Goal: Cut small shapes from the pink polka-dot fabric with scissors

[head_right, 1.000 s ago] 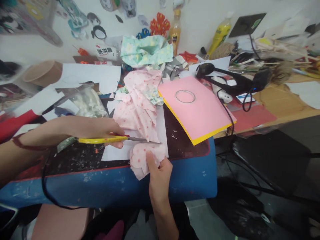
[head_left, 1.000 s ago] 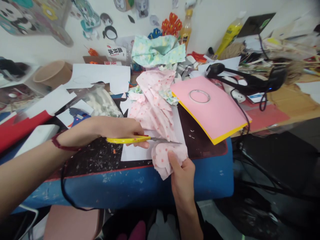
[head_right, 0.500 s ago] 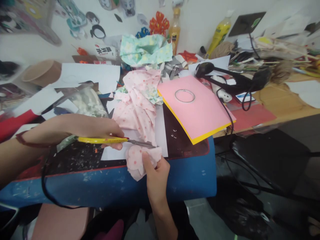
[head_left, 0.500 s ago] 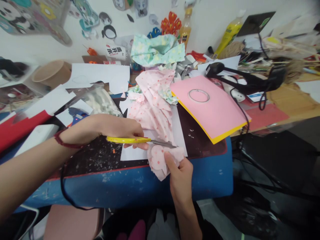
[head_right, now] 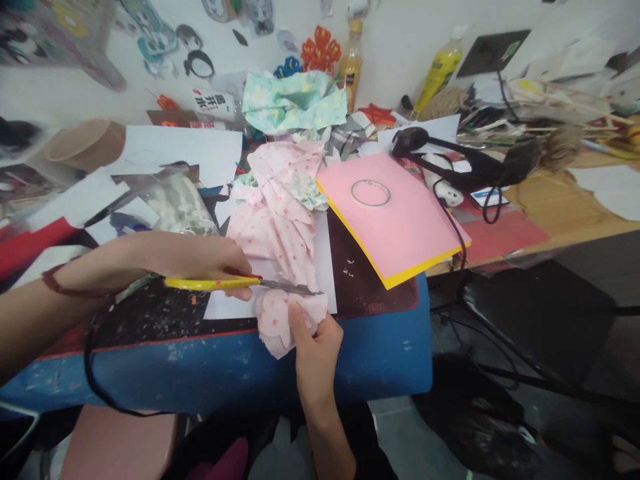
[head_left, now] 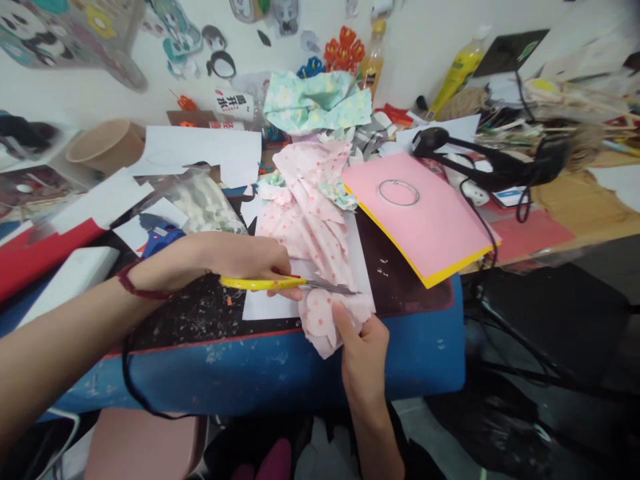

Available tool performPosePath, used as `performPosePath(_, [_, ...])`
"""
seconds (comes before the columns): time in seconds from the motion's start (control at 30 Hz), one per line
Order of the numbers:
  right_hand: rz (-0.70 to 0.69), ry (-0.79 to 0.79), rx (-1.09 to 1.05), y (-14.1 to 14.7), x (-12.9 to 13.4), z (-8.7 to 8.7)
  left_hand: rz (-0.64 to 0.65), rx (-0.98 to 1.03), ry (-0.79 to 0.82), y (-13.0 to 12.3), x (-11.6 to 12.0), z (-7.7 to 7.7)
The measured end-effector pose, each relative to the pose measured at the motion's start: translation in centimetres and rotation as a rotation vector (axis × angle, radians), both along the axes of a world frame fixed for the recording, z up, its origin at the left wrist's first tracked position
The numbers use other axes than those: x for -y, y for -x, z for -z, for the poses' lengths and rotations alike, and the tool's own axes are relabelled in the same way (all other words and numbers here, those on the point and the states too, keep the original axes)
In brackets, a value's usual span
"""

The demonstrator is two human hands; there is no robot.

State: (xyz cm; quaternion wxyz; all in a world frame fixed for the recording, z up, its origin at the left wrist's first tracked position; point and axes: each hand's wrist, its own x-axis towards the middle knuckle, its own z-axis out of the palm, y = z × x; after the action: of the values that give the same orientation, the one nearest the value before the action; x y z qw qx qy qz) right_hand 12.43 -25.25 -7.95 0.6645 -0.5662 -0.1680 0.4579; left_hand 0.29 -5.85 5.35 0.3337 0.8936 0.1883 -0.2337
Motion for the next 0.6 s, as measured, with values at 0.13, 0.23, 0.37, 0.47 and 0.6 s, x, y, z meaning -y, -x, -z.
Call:
performPosePath(0.13, [0.0,0.006,0.003,0.0,0.0,0.0,-0.014,-0.136,0.032,0.1,-0.1,-0.4])
performPosePath(0.23, [0.023,0.012,0.035,-0.1,0.1,0.0,-0.022,-0.13,-0.011,0.1,0.4,-1.0])
performPosePath(0.37, [-0.001,-0.002,0.069,0.1,0.3,-0.3,0.019,-0.14,0.058,0.1,1.2,-1.2])
performPosePath(0.47, [-0.045,-0.012,0.074,0.4,0.5,-0.7,0.027,-0.156,0.087,-0.1,1.5,-0.8])
performPosePath(0.6, [-0.034,-0.003,0.079,0.5,0.6,-0.9,0.048,-0.151,0.012,-0.4,1.3,-0.1])
